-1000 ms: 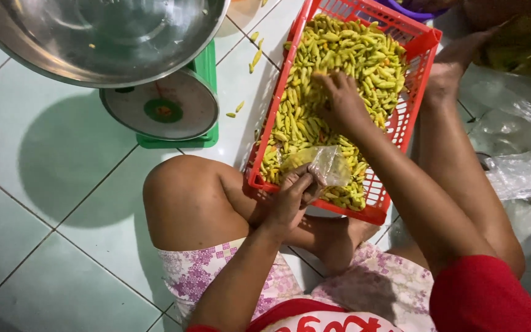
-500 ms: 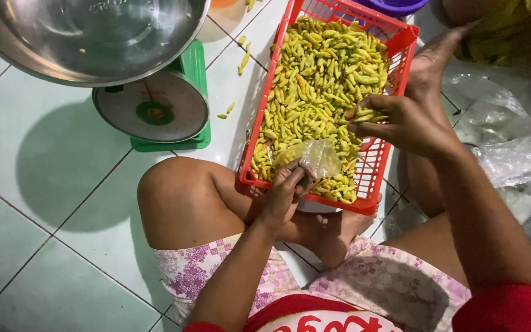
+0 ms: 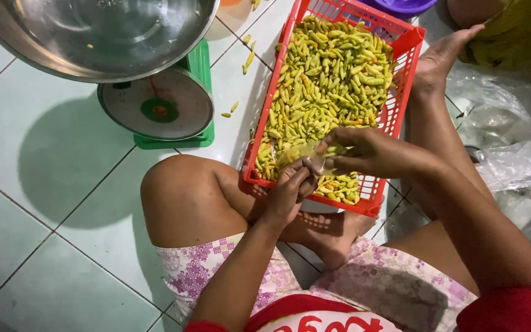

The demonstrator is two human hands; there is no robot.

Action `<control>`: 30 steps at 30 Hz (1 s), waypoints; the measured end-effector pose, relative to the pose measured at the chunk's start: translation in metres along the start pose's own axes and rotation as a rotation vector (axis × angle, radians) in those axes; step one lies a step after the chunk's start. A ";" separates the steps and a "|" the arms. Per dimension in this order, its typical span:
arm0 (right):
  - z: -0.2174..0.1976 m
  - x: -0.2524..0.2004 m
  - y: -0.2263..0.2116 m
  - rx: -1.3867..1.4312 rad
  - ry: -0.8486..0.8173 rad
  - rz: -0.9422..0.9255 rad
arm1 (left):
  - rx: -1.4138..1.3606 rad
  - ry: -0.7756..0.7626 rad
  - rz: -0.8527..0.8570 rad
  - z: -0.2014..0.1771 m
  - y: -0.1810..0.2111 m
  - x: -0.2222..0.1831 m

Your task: Bagging small green chilies from a plastic crate into individual plastic bags while sitting on the floor.

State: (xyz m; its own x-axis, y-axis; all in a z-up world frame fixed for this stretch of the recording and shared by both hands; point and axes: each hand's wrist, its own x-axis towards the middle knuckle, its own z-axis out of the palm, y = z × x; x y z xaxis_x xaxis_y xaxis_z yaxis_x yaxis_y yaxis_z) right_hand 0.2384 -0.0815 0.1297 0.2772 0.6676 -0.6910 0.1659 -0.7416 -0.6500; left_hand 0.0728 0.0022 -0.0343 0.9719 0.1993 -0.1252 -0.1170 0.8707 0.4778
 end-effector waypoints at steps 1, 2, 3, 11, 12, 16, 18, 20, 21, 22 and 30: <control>-0.002 0.000 -0.001 0.017 0.021 0.030 | 0.006 -0.009 -0.002 -0.001 -0.002 0.001; -0.004 -0.001 -0.001 0.034 0.041 0.060 | 0.012 -0.018 -0.003 -0.002 -0.004 0.002; -0.005 -0.005 -0.011 0.032 0.042 0.061 | 0.010 -0.019 -0.002 -0.002 -0.007 0.003; 0.003 -0.029 -0.037 -0.496 0.070 0.092 | 0.091 0.009 -0.042 -0.007 -0.004 0.003; 0.005 -0.026 -0.031 -0.495 0.083 0.090 | 0.097 -0.002 -0.042 -0.007 -0.005 0.000; 0.008 -0.028 -0.028 -0.480 0.164 -0.086 | 0.077 0.074 -0.065 -0.009 -0.007 0.000; 0.004 -0.032 -0.035 -0.473 0.200 -0.137 | 0.083 0.098 -0.078 -0.007 -0.003 0.001; 0.000 -0.032 -0.040 -0.330 0.265 -0.268 | 0.042 0.140 -0.057 0.001 0.007 -0.003; -0.006 -0.020 -0.023 -0.329 0.272 -0.271 | 0.047 0.135 -0.057 0.001 0.005 -0.003; -0.011 -0.007 -0.007 -0.268 0.383 -0.334 | 0.041 0.129 -0.052 0.000 0.004 -0.003; 0.002 0.165 0.138 -0.323 0.613 -0.373 | -0.019 0.185 -0.034 0.005 0.008 -0.005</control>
